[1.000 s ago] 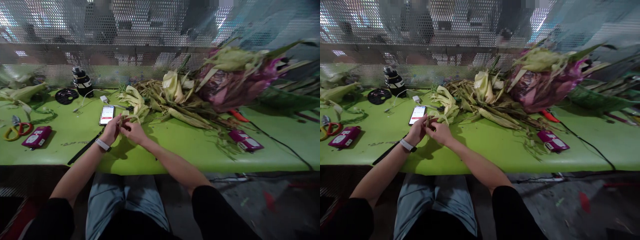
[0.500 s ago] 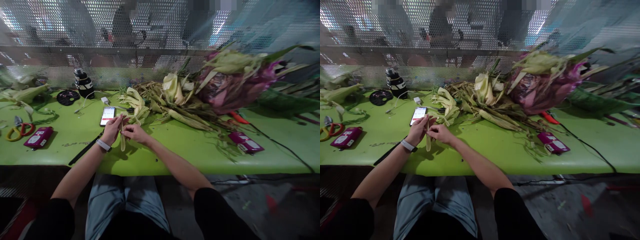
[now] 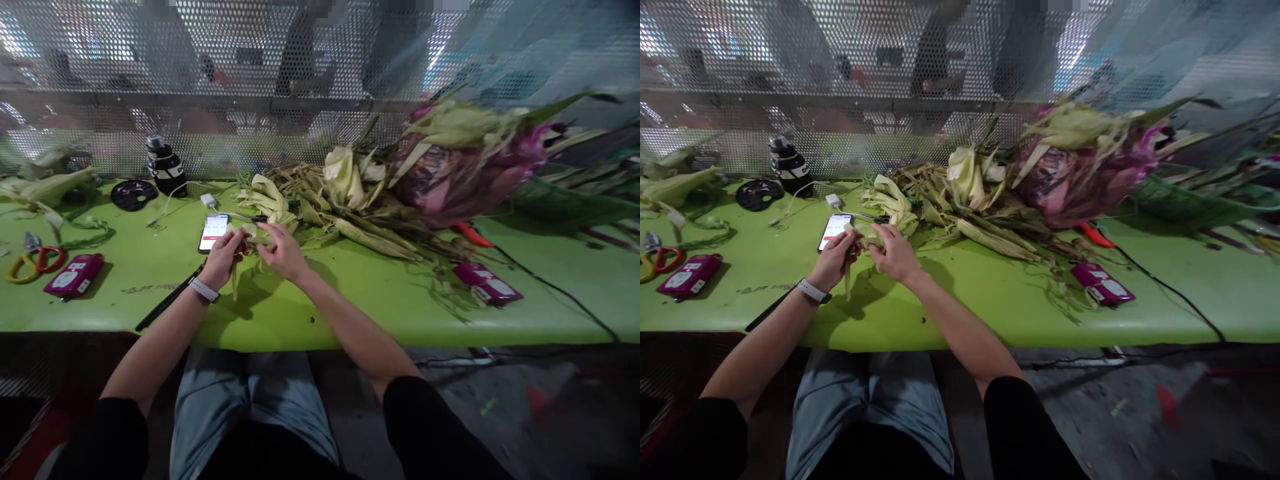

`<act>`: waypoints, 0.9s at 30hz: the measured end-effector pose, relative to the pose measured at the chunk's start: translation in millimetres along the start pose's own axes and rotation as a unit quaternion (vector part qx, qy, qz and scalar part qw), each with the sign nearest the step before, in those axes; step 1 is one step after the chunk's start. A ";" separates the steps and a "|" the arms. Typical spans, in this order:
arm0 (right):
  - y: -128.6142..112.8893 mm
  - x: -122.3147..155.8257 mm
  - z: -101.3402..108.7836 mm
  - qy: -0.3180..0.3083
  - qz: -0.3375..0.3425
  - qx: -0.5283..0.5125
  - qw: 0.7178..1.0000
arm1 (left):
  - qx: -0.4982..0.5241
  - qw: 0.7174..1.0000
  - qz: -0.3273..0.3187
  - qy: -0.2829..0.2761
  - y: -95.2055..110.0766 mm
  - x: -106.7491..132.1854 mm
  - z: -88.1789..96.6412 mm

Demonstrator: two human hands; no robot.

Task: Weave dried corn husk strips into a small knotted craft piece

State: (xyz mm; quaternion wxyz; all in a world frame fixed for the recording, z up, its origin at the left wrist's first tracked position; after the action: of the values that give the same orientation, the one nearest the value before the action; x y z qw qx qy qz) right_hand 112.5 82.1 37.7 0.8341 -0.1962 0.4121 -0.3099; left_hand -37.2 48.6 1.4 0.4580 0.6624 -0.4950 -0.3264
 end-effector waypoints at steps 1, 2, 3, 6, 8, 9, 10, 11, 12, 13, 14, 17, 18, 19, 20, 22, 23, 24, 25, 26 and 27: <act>1.7 -1.2 -3.2 -0.020 0.010 0.005 1.000 | -0.007 1.000 -0.006 -0.004 0.3 -0.1 -0.7; 2.9 -2.2 -6.0 -0.038 0.022 0.009 0.999 | -0.012 1.000 -0.011 -0.010 0.2 -0.4 -1.3; 3.7 -3.0 -7.8 -0.052 0.034 0.011 0.998 | -0.017 1.000 -0.013 -0.015 -0.1 -0.8 -1.6; 4.7 -5.2 -5.7 -0.058 0.060 0.025 0.996 | -0.018 0.999 -0.008 -0.026 -1.3 -2.1 -0.5; 5.5 -6.6 -1.4 -0.057 0.064 0.038 0.996 | -0.008 1.000 0.000 -0.023 -0.8 -2.3 1.4; 6.2 -7.4 1.4 -0.053 0.062 0.046 0.996 | -0.005 1.000 0.003 -0.021 0.2 -2.0 2.0; 6.8 -8.1 4.3 -0.049 0.060 0.052 0.996 | -0.005 1.000 0.004 -0.021 1.7 -1.5 2.1; 7.3 -8.7 7.1 -0.045 0.058 0.054 0.996 | -0.007 1.000 0.004 -0.023 3.4 -0.8 1.7; 7.6 -9.3 9.5 -0.042 0.058 0.055 0.996 | -0.009 1.000 0.002 -0.027 5.4 0.0 1.0; 7.8 -9.7 11.6 -0.039 0.057 0.054 0.996 | -0.010 0.999 0.000 -0.031 7.1 0.7 0.2; 8.0 -10.0 13.2 -0.037 0.057 0.052 0.996 | -0.009 0.999 -0.001 -0.034 8.3 1.3 -0.4; 8.4 -10.5 16.1 -0.034 0.053 0.036 0.997 | -0.006 0.999 0.000 -0.046 8.8 2.0 -1.2; 8.5 -10.6 16.7 -0.034 0.050 0.029 0.998 | -0.008 0.998 0.003 -0.055 7.7 2.0 -1.8; 8.5 -10.7 17.3 -0.035 0.047 0.022 0.998 | -0.013 0.998 0.006 -0.069 6.5 2.0 -3.0; 8.4 -10.8 18.2 -0.035 0.042 0.016 0.998 | -0.021 0.996 0.008 -0.086 5.4 2.3 -4.8; 9.1 -10.9 21.3 -0.032 0.022 0.007 0.999 | -0.037 0.991 0.010 -0.125 4.3 3.9 -9.4; 10.0 -10.9 23.1 -0.033 0.007 0.001 0.999 | -0.042 0.989 0.009 -0.143 4.6 5.1 -12.0; 11.1 -10.7 24.3 -0.039 -0.012 -0.008 0.999 | -0.043 0.986 0.008 -0.160 5.3 6.5 -14.5; 11.8 -10.3 24.7 -0.051 -0.029 -0.021 0.998 | -0.041 0.984 0.007 -0.174 6.2 7.9 -16.9; 12.0 -9.8 24.3 -0.066 -0.043 -0.035 0.996 | -0.036 0.982 0.007 -0.186 7.3 9.2 -19.1; 11.4 -9.3 23.2 -0.083 -0.051 -0.050 0.994 | -0.031 0.980 0.005 -0.196 8.4 10.4 -21.1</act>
State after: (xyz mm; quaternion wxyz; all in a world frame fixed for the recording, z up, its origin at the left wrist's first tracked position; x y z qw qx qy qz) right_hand 131.0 98.4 49.9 0.8377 -0.2835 0.3455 -0.3138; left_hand -18.4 43.9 17.2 0.3738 0.5686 -0.5685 -0.4624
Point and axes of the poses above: each hand's wrist, its own x-axis away from the middle knuckle, its own z-axis out of the back of the hand, y = z × x, the point moved 7 cm from there along -x, towards the middle knuckle, and after that the axes turned 4 degrees about x, right-handed, at the moved point
